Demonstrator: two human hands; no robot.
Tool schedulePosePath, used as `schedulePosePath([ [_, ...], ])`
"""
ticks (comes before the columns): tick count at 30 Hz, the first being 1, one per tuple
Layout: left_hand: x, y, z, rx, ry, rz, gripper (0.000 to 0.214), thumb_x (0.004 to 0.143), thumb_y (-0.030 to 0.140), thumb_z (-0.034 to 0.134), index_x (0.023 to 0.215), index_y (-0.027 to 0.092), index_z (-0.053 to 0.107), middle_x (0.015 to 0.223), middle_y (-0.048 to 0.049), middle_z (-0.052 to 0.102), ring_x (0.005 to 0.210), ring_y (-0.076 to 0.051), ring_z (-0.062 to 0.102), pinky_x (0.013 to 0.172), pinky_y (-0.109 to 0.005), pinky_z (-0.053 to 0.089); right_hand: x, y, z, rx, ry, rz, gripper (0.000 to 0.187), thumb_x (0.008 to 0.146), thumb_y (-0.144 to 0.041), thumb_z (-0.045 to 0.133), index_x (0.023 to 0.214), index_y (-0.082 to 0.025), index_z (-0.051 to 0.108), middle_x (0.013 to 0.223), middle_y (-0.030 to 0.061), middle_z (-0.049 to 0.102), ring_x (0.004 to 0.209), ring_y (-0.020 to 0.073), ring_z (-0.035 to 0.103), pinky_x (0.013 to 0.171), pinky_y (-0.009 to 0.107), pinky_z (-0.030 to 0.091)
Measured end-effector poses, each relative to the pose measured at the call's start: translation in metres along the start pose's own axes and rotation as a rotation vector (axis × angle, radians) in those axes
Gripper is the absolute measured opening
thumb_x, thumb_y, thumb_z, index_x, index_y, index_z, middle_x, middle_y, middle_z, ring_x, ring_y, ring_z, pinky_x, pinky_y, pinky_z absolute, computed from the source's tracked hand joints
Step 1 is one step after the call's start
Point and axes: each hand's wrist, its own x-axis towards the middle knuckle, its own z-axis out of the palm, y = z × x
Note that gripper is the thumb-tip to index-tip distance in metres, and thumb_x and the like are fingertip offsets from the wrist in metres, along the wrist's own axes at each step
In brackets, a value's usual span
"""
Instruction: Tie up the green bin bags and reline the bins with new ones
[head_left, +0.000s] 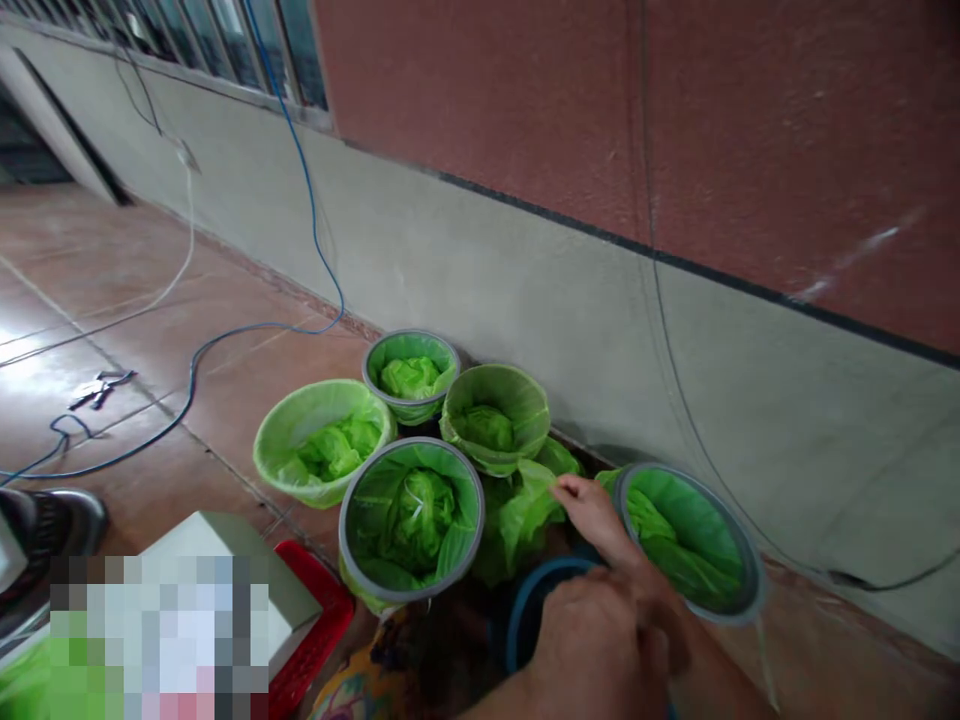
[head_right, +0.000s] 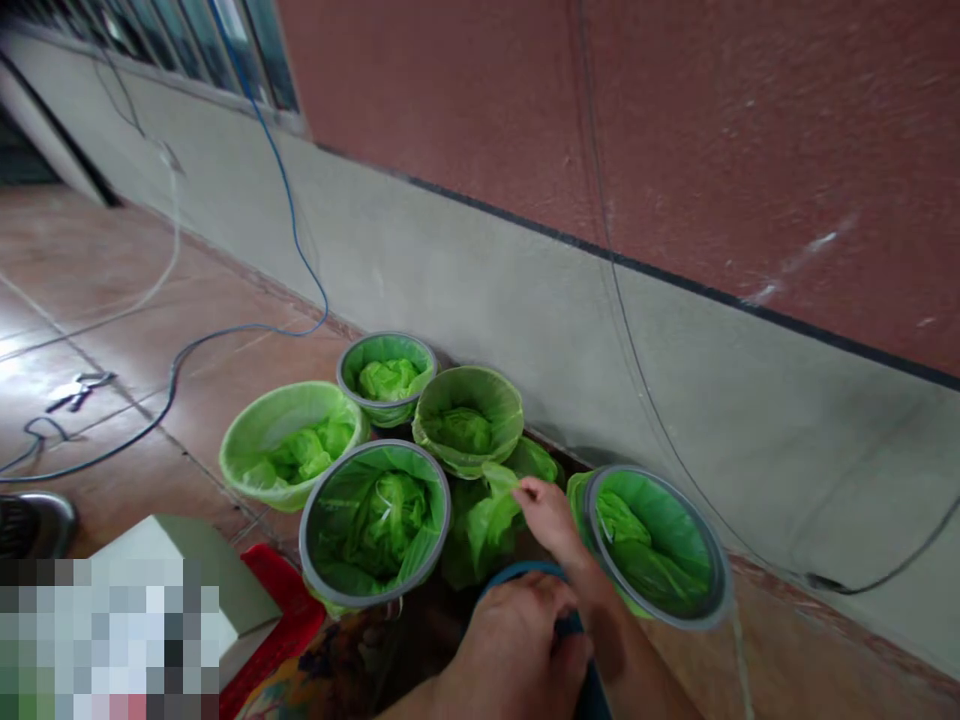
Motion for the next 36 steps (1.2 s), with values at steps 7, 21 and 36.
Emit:
schedulePosePath([
  [7, 0.003, -0.002, -0.005, 0.193, 0.116, 0.101, 0.033, 0.082, 0.031, 0.048, 0.106, 0.016, 0.064, 0.101, -0.0124, 0.068, 0.091, -0.026, 0.063, 0.086, -0.039, 0.049, -0.049, -0.035, -0.075, 0.597, 0.153, 0.009, 0.033, 0.074, -0.052, 0.062, 0.073, -0.019, 0.060, 0.068, -0.0001, 0.063, 0.064, 0.0151, 0.057, 0.063, 0.026, 0.047],
  [21, 0.004, -0.002, -0.012, 0.282, 0.281, 0.168, 0.099, 0.062, 0.047, 0.071, 0.145, 0.013, 0.030, 0.142, -0.0190, 0.042, 0.127, -0.036, 0.042, 0.105, -0.045, 0.033, -0.139, -0.113, -0.177, 1.148, 0.311, -0.009, 0.015, 0.074, -0.031, 0.072, 0.077, -0.021, 0.061, 0.077, -0.0015, 0.069, 0.066, 0.0122, 0.066, 0.068, 0.028, 0.057],
  [36, 0.018, 0.006, -0.031, -0.985, 0.098, -0.120, 0.017, 0.067, 0.021, 0.066, 0.081, 0.011, 0.067, 0.064, -0.0067, 0.071, 0.059, -0.020, 0.066, 0.063, -0.031, 0.054, -0.214, -0.093, -0.162, 0.339, 0.345, -0.178, 0.069, 0.067, -0.032, 0.075, 0.131, -0.027, 0.050, 0.137, 0.0071, 0.052, 0.127, 0.0241, 0.047, 0.108, 0.046, 0.034],
])
